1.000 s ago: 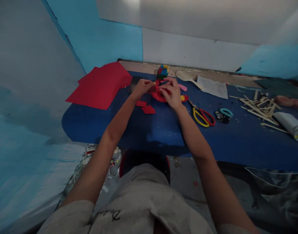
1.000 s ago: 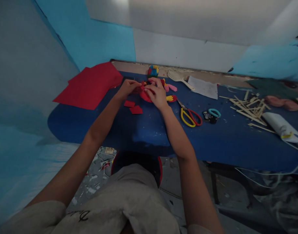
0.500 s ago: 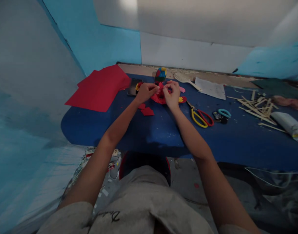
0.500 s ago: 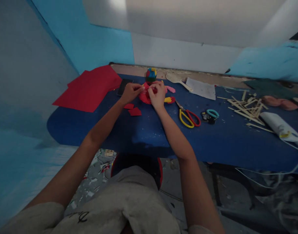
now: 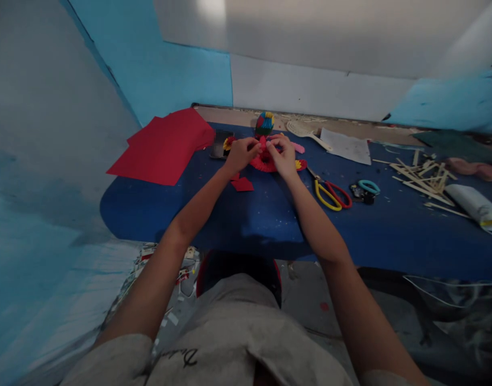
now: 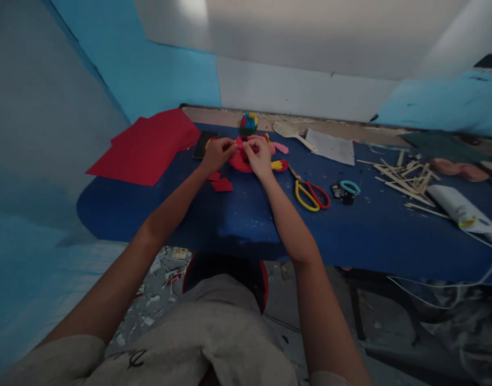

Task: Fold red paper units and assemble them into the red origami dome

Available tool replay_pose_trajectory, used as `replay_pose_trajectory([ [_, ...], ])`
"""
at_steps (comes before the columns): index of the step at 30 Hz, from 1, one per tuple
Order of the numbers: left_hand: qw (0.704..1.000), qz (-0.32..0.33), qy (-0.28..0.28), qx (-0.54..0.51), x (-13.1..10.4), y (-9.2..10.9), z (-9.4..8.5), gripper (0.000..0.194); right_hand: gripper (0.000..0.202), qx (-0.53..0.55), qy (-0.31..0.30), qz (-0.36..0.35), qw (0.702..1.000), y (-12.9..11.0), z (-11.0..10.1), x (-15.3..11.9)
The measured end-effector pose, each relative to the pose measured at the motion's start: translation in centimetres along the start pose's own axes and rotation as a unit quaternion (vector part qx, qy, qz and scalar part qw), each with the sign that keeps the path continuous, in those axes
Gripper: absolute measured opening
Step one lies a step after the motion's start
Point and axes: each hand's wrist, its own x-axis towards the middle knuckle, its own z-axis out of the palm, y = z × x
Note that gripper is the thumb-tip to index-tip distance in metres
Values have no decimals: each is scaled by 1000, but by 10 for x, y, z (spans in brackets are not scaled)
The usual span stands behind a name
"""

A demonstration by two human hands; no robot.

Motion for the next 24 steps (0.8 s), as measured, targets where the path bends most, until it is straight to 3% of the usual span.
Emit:
replay_pose_trajectory([
  [4,1000,7,1,-1,0,1,0,18,50,22,5,1,1000,-3,3,-1],
  [12,998,22,10,61,3,-8,-2,21,49,69,-72,51,994,-12,2,-4],
  [24,998,-18,-30,-51,-1,7,-4,21,43,46,-73,79,993,-3,-1,-2],
])
